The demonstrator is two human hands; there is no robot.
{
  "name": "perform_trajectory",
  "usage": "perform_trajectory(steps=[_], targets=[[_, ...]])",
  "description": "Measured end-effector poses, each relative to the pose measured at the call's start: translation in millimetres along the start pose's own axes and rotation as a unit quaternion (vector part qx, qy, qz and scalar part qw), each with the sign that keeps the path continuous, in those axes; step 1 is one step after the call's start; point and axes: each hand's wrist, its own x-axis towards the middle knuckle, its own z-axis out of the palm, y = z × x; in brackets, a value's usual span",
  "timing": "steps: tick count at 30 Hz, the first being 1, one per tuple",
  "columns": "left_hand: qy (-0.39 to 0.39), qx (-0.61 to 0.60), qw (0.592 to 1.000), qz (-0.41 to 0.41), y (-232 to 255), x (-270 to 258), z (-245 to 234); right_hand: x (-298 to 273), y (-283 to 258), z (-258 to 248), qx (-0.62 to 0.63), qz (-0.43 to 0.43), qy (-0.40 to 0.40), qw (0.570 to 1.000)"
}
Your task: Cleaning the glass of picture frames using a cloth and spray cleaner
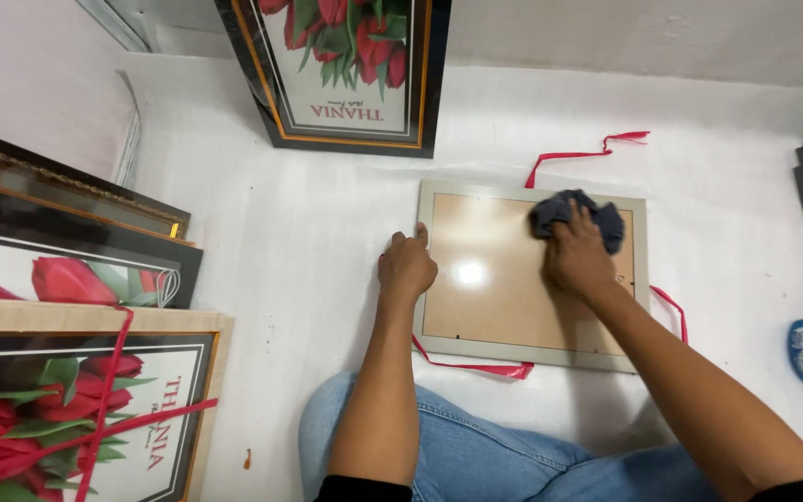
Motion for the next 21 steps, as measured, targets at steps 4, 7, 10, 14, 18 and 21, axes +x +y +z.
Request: perform_trajectory(steps=[4,7,10,14,18,21], targets=[[-0.004,-0.001,1.000,0.000,-1,3,3,-10,88,20,-0.022,0.080,-0.008,0.996],[-0.008,0.011,1.000,-0.001,2,-2,-1,-3,74,29,0.008,0.117,0.008,0.993],[-0.012,0.004,1.000,-0.002,4,-2,-7,12,4,34,0.012,0.147,0.022,0.989],[-0.022,0.000,1.000,0.007,4,-2,-9,24,-114,40,0.036,0.020,0.067,0.997],[0.009,-0.046,0.999,-0.003,3,-3,-11,35,-197,14,0.117,-0.112,0.014,0.987],[0.006,-0.029,1.000,0.006,-6,6,-3,38,-178,2,0.097,-0.162,-0.014,0.982]])
